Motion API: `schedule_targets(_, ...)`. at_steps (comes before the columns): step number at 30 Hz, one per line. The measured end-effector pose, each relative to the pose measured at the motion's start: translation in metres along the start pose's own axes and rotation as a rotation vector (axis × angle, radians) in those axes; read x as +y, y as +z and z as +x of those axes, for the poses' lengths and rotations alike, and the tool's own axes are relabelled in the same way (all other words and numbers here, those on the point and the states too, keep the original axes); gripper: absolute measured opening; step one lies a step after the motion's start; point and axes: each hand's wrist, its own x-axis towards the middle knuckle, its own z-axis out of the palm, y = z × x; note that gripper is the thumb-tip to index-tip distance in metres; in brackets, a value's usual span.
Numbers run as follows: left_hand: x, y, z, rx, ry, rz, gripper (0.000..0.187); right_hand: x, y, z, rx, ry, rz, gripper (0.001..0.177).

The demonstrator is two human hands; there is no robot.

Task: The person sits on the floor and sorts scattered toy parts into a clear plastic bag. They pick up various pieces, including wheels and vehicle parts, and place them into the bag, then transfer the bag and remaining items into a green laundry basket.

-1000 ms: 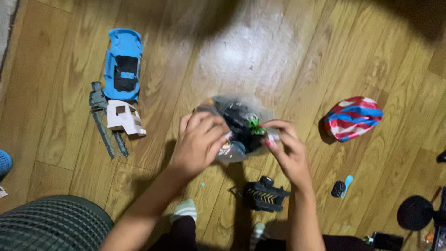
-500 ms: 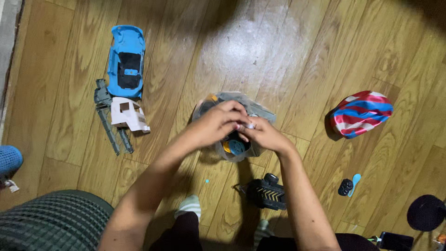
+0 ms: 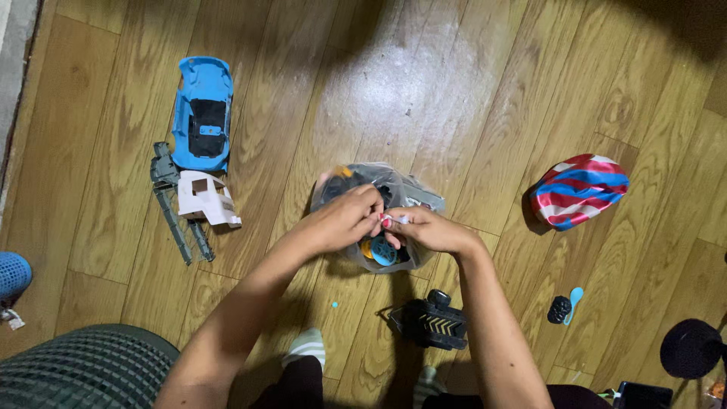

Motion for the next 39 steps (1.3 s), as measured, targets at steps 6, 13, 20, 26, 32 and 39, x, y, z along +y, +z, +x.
schedule_targets(6, -0.002, -0.006, -0.006, 0.050, 0.052, -0.052, 0.018, 0.009, -0.007, 0.001, -0.019, -0.046, 0.087, 0.035)
schedule_targets(13, 0.005, -0.009, -0.007, 0.040, 0.128, 0.161, 0.009, 0.004, -0.007, 0.002, -0.046, 0.008, 0.064, 0.037)
schedule_targets(20, 0.014, 0.013, -0.021, 0.225, 0.078, 0.273, 0.015, 0.009, 0.006, -0.007, 0.275, -0.112, 0.214, 0.018)
schedule_targets(26, 0.036, 0.037, -0.033, 0.251, 0.165, 0.437, 0.008, 0.004, 0.012, -0.002, 0.380, -0.047, 0.345, 0.005)
schedule_targets(32, 0.034, 0.017, -0.021, 0.336, -0.026, -0.151, 0.022, -0.025, 0.056, -0.016, 0.622, -0.007, -0.456, 0.007)
schedule_targets(39, -0.066, 0.020, 0.023, -0.297, -0.426, -0.459, 0.030, -0.027, 0.070, -0.014, 0.761, -0.578, -1.290, 0.023)
